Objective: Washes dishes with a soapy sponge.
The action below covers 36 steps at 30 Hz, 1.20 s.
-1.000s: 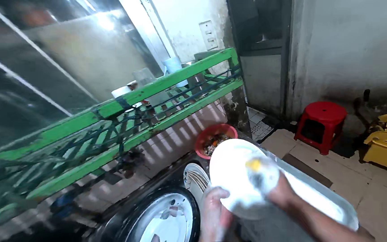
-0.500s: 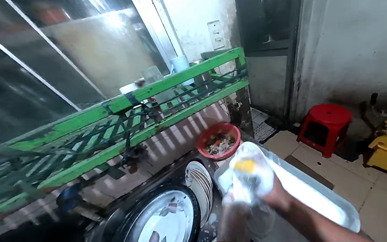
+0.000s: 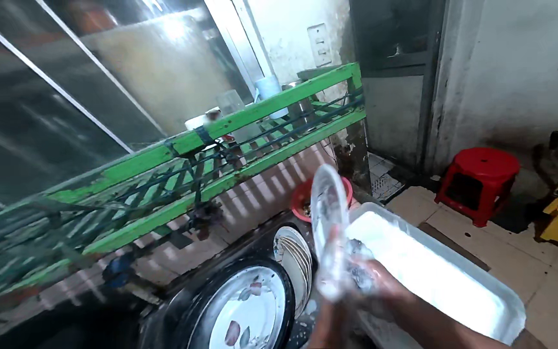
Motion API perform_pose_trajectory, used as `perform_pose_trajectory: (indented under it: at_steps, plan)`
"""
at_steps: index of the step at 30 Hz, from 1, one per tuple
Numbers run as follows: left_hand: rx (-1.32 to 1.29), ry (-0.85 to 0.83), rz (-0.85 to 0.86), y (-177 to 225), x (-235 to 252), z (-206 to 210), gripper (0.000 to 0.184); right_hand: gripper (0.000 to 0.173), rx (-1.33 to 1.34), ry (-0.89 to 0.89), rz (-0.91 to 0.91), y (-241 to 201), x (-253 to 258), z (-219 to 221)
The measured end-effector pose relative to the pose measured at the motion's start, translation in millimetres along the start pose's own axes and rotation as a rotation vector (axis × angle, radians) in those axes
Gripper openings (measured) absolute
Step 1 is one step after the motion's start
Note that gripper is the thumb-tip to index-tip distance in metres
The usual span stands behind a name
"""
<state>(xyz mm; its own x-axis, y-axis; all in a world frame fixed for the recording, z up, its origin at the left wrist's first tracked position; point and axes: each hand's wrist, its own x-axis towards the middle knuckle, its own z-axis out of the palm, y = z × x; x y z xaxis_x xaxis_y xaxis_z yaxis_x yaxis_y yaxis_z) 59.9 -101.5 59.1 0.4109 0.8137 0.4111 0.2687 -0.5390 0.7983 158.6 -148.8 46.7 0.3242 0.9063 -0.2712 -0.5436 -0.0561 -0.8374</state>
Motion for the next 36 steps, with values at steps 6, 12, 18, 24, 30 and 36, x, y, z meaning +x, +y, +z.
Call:
perform_pose_trajectory:
  at_steps: [6, 12, 18, 24, 30, 36]
  plan:
    - [0.696, 0.146, -0.036, -153, 11, -72, 0.039, 0.044, -1.088, 0.108, 0.042, -33, -8, -76]
    - [0.418, -0.136, -0.25, -94, 44, -35, 0.04, 0.042, -1.443, 0.265, 0.096, -16, -14, -124]
    - [0.518, -0.94, -0.317, -46, 41, 61, 0.037, 0.044, -1.427, 0.205, 0.15, -12, -11, -128]
    - [0.305, -1.05, -0.435, -57, 46, 72, 0.046, 0.042, -1.413, 0.192, 0.23, -3, -4, -132]
    - [-0.133, -0.739, -0.552, -73, 53, 72, 0.034, 0.045, -1.281, 0.291, 0.178, -10, -11, -132]
    - [-0.427, -0.663, -0.716, -73, 50, 72, 0.042, 0.043, -1.226, 0.252, 0.077, -11, 8, -110]
